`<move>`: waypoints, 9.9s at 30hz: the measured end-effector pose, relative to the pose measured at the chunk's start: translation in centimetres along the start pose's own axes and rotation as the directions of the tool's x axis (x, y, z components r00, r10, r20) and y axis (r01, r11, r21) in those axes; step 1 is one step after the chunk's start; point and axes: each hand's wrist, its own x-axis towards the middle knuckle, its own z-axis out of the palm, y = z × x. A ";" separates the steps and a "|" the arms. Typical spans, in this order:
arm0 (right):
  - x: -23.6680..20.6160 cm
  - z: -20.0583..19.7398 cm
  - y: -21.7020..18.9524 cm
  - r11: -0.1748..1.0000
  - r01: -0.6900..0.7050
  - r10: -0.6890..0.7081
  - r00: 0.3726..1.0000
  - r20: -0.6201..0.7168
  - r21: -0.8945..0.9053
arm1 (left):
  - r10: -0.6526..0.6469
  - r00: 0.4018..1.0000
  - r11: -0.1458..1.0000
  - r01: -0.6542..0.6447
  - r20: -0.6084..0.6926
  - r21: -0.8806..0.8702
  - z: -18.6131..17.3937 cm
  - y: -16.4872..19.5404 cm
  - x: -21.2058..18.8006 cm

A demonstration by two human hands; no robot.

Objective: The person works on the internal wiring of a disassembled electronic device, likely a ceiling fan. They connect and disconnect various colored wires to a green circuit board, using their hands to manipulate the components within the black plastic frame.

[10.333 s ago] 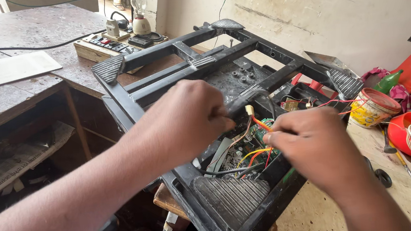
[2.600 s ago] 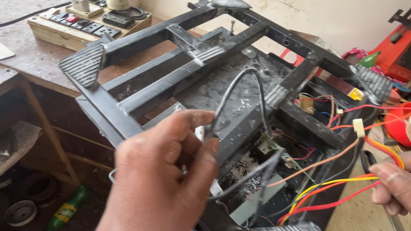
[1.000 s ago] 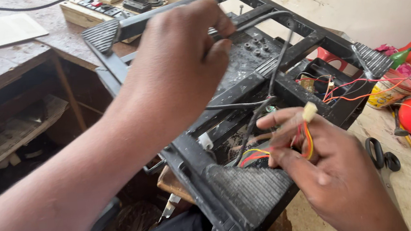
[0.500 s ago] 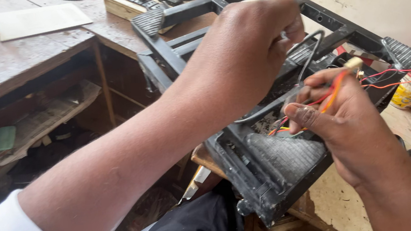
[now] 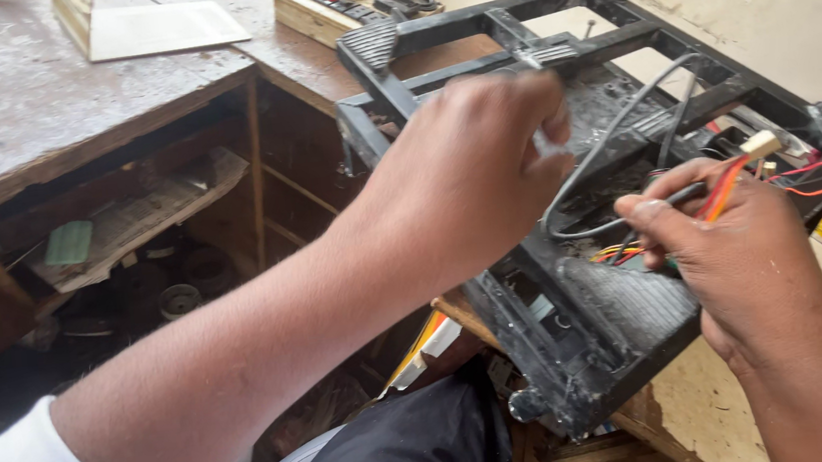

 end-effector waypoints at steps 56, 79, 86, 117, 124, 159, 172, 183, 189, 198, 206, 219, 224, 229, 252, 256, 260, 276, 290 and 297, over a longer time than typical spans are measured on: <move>4.3 -4.9 0.2 0.866 -0.126 0.293 0.912 -0.287 0.483 | 0.193 0.909 0.942 -0.277 0.370 0.187 4.7 -0.1 2.9; -0.8 -8.0 0.7 0.994 -0.032 0.059 0.962 -0.268 0.104 | 0.228 0.933 0.970 -0.193 0.278 -0.150 5.6 -4.1 1.6; -1.3 -7.6 1.0 0.996 0.077 -0.068 0.981 -0.181 0.044 | 0.175 0.924 0.978 -0.124 0.339 -0.167 6.1 -3.2 2.2; 2.0 -10.8 3.5 0.981 0.163 -0.174 0.980 -0.101 -0.102 | 0.378 0.904 0.884 -0.416 0.199 0.213 5.7 -2.7 7.9; 2.2 -10.2 3.4 0.934 0.130 -0.248 0.907 -0.341 -0.333 | 0.214 0.940 0.974 -0.227 0.264 0.017 4.5 -1.2 7.0; 7.9 -3.9 -2.5 0.779 0.226 -0.174 0.974 0.144 -0.585 | 0.265 0.937 0.957 -0.228 0.227 -0.178 3.8 -2.1 7.1; 10.1 -3.2 -0.9 0.869 -0.056 0.010 0.996 -0.094 -0.492 | 0.123 0.931 0.980 -0.058 0.344 -0.191 3.5 -3.1 7.6; 10.0 -4.6 -1.1 0.461 0.141 -0.117 0.988 0.098 -0.876 | -0.012 0.964 0.981 0.062 0.264 -0.182 3.7 -3.9 7.6; 10.0 -5.3 0.3 0.335 0.001 0.069 0.997 0.026 -0.942 | -0.045 0.969 0.977 0.094 0.244 -0.190 3.8 -4.2 7.6; 10.1 -5.4 2.2 0.169 0.237 -0.047 0.971 0.233 -0.957 | -0.017 0.978 0.979 0.058 0.207 -0.195 3.7 -4.1 7.4; 8.5 -6.9 0.6 0.337 0.248 -0.281 0.947 0.155 -0.908 | -0.054 0.978 0.983 0.088 0.203 -0.159 3.9 -4.2 7.5; 7.6 -7.3 1.3 0.773 0.086 -0.255 0.949 -0.185 -0.628 | -0.039 0.978 0.975 0.083 0.207 -0.206 3.6 -4.2 7.5; 7.4 -9.3 2.9 0.906 0.146 -0.200 0.975 -0.098 -0.397 | -0.062 0.974 0.975 0.106 0.219 -0.195 3.6 -4.2 7.6; 6.5 -9.8 4.0 0.964 0.070 -0.112 0.982 -0.150 -0.258 | -0.066 0.969 0.977 0.111 0.239 -0.181 3.5 -4.1 7.6; 5.8 -4.9 0.4 0.963 0.235 -0.248 0.964 -0.091 -0.134 | -0.119 0.982 0.985 0.136 0.149 -0.105 4.0 -4.2 7.7; 5.2 -3.2 -0.5 0.924 0.182 -0.251 0.952 -0.174 -0.336 | -0.036 0.996 0.999 0.034 0.076 0.025 4.7 -4.0 7.8; 5.5 -2.2 -1.5 0.925 0.227 -0.274 0.954 -0.120 -0.306 | 0.308 0.935 0.949 -0.316 -0.174 -0.018 5.1 -3.4 7.1; 9.2 -3.6 -1.4 0.889 0.116 -0.211 0.962 -0.171 -0.443 | 0.254 0.955 0.932 -0.284 -0.156 -0.225 6.4 -4.4 6.9; 12.0 -2.0 0.6 0.517 0.031 -0.038 0.999 0.013 -0.855 | 0.483 0.868 0.809 -0.492 -0.114 -0.320 5.3 -4.1 6.9; 10.6 -4.6 2.6 0.801 -0.022 -0.128 0.970 -0.207 -0.599 | 0.566 0.803 0.731 -0.383 0.188 -0.565 5.0 -2.3 7.7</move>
